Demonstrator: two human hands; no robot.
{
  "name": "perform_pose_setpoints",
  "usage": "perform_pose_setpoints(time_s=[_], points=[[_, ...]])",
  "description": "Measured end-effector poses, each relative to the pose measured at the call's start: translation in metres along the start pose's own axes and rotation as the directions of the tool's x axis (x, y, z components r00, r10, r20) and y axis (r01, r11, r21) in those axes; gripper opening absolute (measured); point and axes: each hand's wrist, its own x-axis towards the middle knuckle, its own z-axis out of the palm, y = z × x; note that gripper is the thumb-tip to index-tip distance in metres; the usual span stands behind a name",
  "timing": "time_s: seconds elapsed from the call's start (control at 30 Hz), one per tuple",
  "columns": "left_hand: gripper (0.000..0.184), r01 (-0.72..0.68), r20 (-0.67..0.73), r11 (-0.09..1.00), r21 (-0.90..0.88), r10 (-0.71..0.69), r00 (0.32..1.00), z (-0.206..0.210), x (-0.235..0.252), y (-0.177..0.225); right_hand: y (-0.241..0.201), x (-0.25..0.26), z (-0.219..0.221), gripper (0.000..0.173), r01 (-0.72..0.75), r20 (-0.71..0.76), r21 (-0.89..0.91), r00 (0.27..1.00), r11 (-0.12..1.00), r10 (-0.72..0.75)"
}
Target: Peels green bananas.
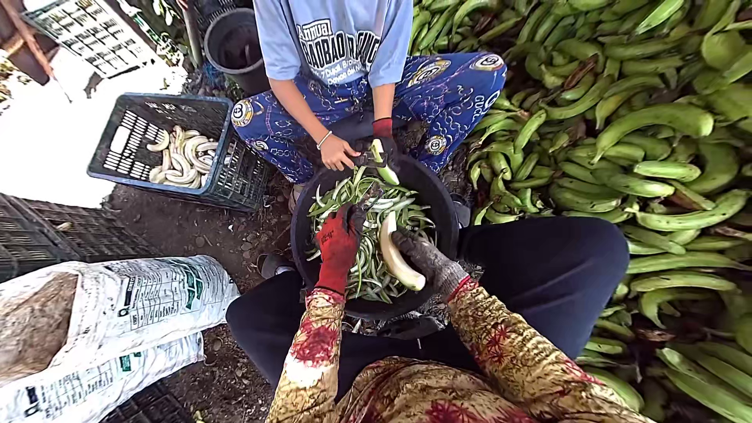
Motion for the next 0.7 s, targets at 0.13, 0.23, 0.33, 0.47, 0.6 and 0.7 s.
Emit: perform_pose_setpoints(time_s=[0.13,0.23,0.33,0.47,0.6,0.7], points=[[0.045,-0.071,0.035,0.994,-0.079,0.073,0.997,0.007,-0.042,0.017,-0.006,0.026,0.001,0.047,0.112,-0.293,0.338,0.956,0.934,-0.009],[0.047,-0.104,-0.047,0.994,-0.046,0.102,0.994,0.016,-0.075,0.027,-0.022,0.035,0.007,0.061,0.208,-0.443,0.401,0.897,0.892,-0.010],[0.048,-0.082,-0.175,0.996,-0.024,0.077,0.982,0.021,-0.088,0.029,-0.043,0.030,0.019,0.071,0.172,-0.630,0.258,0.776,0.951,0.031],[0.045,-0.005,-0.111,0.999,-0.050,-0.001,0.994,0.014,-0.080,0.029,-0.052,0.026,0.028,0.065,0.207,-0.677,0.232,0.736,0.950,0.005],[0.043,0.054,0.057,0.998,-0.041,-0.051,0.997,0.004,-0.048,0.020,-0.029,0.025,0.023,0.060,0.188,-0.510,0.125,0.854,0.974,-0.099],[0.044,-0.024,0.153,0.999,-0.047,0.030,0.988,-0.002,-0.018,0.004,-0.004,0.019,0.009,0.049,0.217,-0.119,0.151,0.973,0.964,-0.200]])
